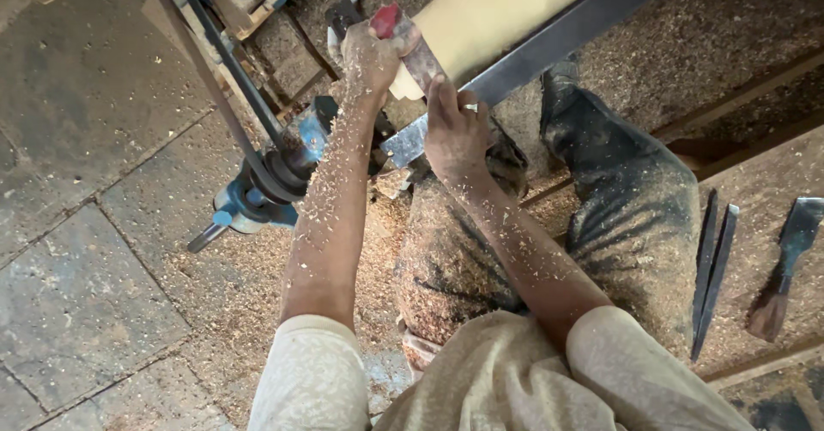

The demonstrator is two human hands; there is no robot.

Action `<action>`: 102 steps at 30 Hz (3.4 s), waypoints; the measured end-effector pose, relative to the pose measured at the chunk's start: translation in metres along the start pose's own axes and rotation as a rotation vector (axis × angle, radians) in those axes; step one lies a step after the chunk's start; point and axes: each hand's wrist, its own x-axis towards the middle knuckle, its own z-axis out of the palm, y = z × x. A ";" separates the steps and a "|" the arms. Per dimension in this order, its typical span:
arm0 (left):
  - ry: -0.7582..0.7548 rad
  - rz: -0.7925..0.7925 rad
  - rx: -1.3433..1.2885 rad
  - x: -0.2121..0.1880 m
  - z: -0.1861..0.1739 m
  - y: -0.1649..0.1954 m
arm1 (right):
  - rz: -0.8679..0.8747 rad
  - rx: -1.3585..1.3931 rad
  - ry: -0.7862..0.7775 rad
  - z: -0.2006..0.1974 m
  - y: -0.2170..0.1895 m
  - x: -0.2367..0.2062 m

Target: The person uses a chisel to shape a rotating wooden cylinder mounted on a lathe, removing shavings to form a rounded end. The person then uses a cloth to smooth the surface of the shaped wood.

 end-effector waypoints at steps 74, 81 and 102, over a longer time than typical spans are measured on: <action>-0.009 1.062 1.246 -0.010 0.004 -0.009 | 0.365 0.484 -0.162 0.007 0.021 -0.001; -0.057 1.064 1.258 -0.015 0.003 -0.003 | 0.343 0.527 -0.069 0.014 0.022 -0.006; -0.056 1.354 0.988 -0.024 -0.012 0.017 | 0.421 0.577 0.065 0.000 0.013 0.000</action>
